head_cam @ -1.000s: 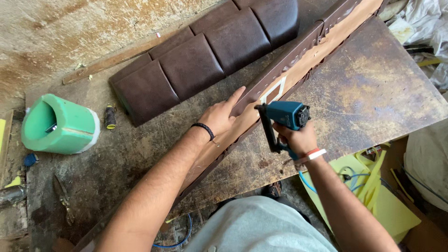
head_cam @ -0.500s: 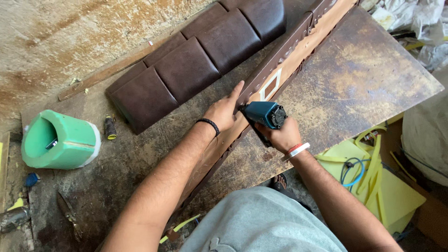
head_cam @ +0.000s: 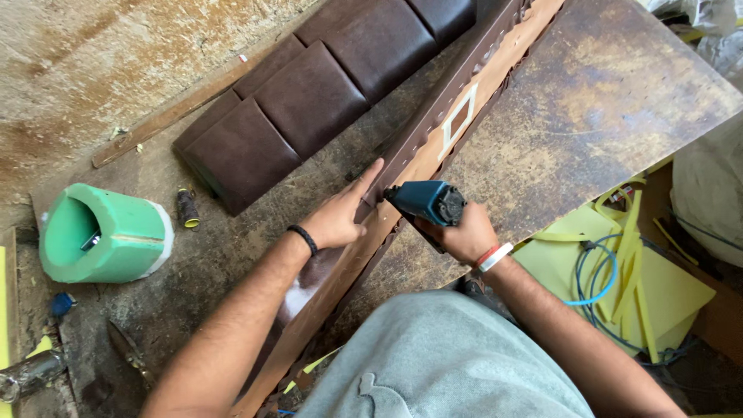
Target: The person staples brown fabric onto a long wooden frame using a pneumatic staple gun. They then move a yellow foam cushion onto the table and use a knife to cut a slit into it.
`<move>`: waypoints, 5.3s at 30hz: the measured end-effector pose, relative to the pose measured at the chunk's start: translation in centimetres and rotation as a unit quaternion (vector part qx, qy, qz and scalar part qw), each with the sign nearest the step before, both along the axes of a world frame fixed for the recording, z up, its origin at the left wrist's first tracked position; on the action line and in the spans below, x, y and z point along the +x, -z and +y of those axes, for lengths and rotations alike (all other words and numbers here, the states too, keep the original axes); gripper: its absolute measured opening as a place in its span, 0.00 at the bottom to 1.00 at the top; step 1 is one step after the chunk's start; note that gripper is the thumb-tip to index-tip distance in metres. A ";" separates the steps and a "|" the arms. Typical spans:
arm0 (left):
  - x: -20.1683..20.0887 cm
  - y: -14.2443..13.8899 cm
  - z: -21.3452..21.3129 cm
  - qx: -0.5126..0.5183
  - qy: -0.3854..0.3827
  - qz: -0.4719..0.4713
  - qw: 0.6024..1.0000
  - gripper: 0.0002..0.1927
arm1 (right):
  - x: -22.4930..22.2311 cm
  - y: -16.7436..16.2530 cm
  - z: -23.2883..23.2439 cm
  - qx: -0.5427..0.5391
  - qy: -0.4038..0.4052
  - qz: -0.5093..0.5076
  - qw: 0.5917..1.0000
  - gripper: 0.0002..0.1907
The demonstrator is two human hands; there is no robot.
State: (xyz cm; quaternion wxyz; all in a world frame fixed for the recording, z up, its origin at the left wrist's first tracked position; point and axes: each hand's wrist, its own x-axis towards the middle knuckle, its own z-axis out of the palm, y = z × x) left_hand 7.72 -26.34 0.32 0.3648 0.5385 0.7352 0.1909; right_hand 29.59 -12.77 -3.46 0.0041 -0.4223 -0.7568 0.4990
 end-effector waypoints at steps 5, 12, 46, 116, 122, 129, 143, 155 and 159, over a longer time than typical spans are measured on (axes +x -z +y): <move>0.1 0.2 0.0 0.012 -0.004 0.027 1.000 0.65 | 0.0 -0.1 -1.6 0.012 0.020 0.050 0.998 0.17; 0.0 0.3 -0.4 0.024 -0.020 0.015 0.999 0.63 | 0.7 1.1 -0.4 -0.006 0.075 0.115 0.990 0.17; 1.7 -0.8 20.4 0.021 -0.230 0.185 0.955 0.16 | 0.2 4.3 18.4 0.215 0.020 0.117 0.969 0.23; 3.5 2.4 21.2 -0.019 -0.081 0.068 0.994 0.48 | -12.4 3.5 12.2 0.014 0.448 0.450 0.772 0.11; 2.6 1.9 22.5 -0.038 -0.094 0.151 0.983 0.53 | -6.1 2.2 12.1 0.014 0.243 0.119 0.963 0.20; 1.7 2.5 22.6 -0.011 -0.119 0.167 0.979 0.48 | 1.4 5.2 15.3 0.328 0.032 -0.169 0.929 0.42; 2.8 1.1 23.1 -0.086 -0.133 0.220 0.963 0.52 | 1.4 1.4 22.6 -0.010 0.078 0.146 0.986 0.14; 2.6 1.2 22.9 -0.070 -0.113 0.278 0.951 0.52 | -0.2 2.2 22.6 0.083 0.019 0.225 0.971 0.22; 2.8 1.0 22.8 -0.087 -0.105 0.274 0.952 0.52 | -0.1 2.3 21.0 0.068 0.013 0.110 0.992 0.21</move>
